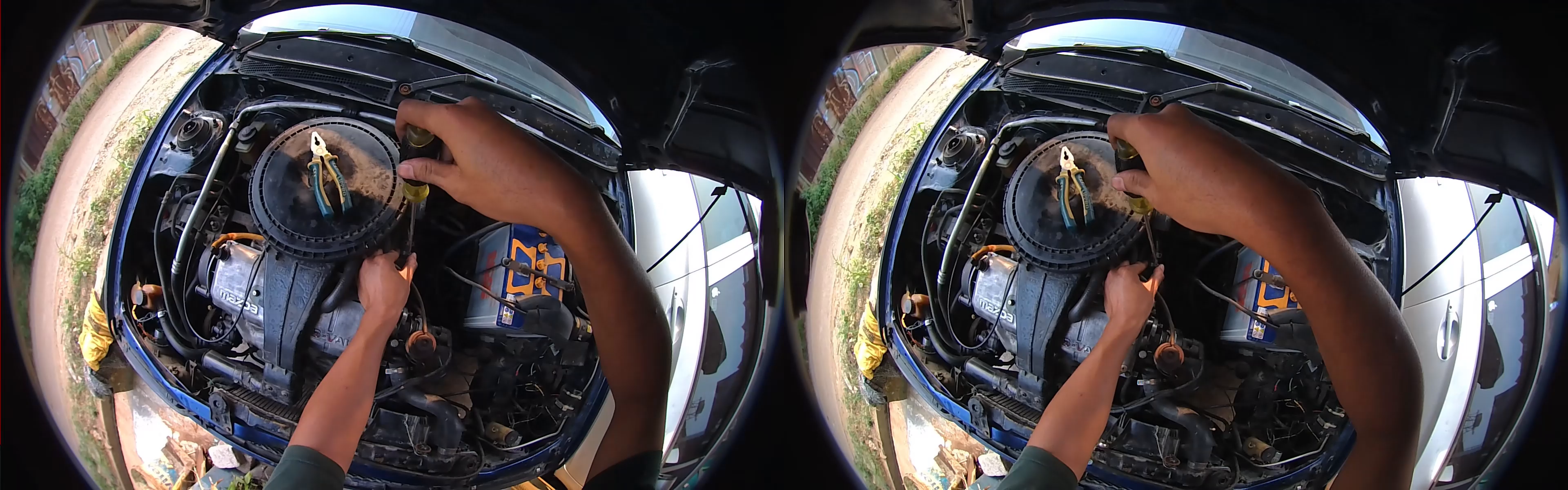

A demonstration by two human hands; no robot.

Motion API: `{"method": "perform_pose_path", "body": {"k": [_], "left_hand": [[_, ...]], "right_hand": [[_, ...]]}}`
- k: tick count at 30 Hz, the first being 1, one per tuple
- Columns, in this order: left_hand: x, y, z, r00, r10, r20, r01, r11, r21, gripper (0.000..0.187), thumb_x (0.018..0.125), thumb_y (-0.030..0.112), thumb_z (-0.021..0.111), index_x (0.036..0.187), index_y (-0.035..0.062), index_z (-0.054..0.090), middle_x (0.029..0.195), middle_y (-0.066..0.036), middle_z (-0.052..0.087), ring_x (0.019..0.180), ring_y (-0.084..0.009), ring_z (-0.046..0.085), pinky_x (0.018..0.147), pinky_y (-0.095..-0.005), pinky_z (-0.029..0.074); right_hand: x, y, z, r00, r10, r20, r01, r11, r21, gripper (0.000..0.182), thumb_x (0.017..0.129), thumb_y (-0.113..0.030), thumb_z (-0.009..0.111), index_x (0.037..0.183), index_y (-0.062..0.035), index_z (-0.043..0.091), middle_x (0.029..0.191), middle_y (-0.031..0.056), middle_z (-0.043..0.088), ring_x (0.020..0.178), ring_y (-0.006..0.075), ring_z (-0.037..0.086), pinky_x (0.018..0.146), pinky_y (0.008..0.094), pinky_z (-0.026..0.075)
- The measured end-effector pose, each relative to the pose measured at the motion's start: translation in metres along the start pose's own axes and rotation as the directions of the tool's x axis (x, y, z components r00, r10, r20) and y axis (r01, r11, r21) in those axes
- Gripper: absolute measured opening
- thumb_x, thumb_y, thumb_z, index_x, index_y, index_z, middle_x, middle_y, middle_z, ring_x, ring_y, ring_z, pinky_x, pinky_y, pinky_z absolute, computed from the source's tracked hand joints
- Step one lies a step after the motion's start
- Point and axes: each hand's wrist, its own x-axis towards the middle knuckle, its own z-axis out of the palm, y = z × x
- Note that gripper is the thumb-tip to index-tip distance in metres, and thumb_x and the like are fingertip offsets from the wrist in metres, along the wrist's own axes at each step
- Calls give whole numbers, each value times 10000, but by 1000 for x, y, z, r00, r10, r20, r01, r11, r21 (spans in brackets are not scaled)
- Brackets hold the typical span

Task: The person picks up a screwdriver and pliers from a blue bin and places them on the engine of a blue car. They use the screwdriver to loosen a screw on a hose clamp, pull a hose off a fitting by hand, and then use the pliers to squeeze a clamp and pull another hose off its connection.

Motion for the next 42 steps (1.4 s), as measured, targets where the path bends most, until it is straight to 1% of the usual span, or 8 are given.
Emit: {"method": "perform_pose_path", "body": {"k": [6,12,14,24,26,30,32,42], "left_hand": [[2,-1,0,1000,2,15,-2,1000,8,388,901,380,789,1048,22,804,1111,-225,735,1054,-414,695,916,-484,572],[2,-2,-1,1000,10,12,-10,1000,5,389,898,374,792,1049,16,803,1107,-226,735,1036,-415,699,900,-483,576],[3,-1,-1,1000,9,14,-9,1000,2,387,897,372,794,1048,16,803,1108,-226,735,1035,-414,699,899,-482,576],[4,2,-4,999,-9,31,8,1000,18,366,895,366,795,1023,22,806,1066,-211,736,1022,-403,699,889,-481,574],[2,4,-3,999,-15,39,14,1000,18,363,895,365,794,1018,23,806,1063,-211,736,1021,-402,700,887,-482,574],[3,1,-3,1000,0,25,0,1000,13,364,894,367,793,1019,25,807,1048,-210,739,1019,-406,700,887,-484,575],[2,0,0,1000,14,11,-15,1000,13,367,893,368,794,1019,24,806,1047,-213,739,1020,-408,700,888,-485,575],[3,0,-1,1000,18,11,-18,1000,16,376,904,365,789,1027,10,797,1089,-235,732,1040,-414,698,901,-491,574]], "right_hand": [[1,11,15,981,-79,-178,50,986,-159,466,998,-344,727,1307,-2,654,843,219,723,733,336,731,754,463,574],[1,13,26,966,-134,-219,91,977,-193,413,994,-302,720,1263,-5,617,1137,200,698,1039,346,713,875,463,557],[3,7,13,998,-68,3,68,993,-97,383,989,-263,720,1245,-9,592,1283,185,646,1128,350,678,921,466,531],[-3,-2,-2,991,132,4,-131,984,-117,451,944,-364,771,1145,22,652,932,197,715,918,351,721,871,479,524],[0,-2,3,998,27,-52,-45,922,-385,404,945,-328,778,1134,11,665,871,195,741,814,335,763,793,448,598],[0,15,22,936,-201,-290,111,948,-297,452,964,-389,747,1143,6,620,873,217,689,834,346,717,782,487,529],[2,0,6,1000,-3,30,6,997,-83,332,991,-278,718,1143,-6,605,906,206,691,875,360,709,814,487,523],[-2,-6,8,994,-83,77,79,996,49,285,958,-175,726,1140,-5,588,910,197,700,879,383,704,813,482,520]]}}
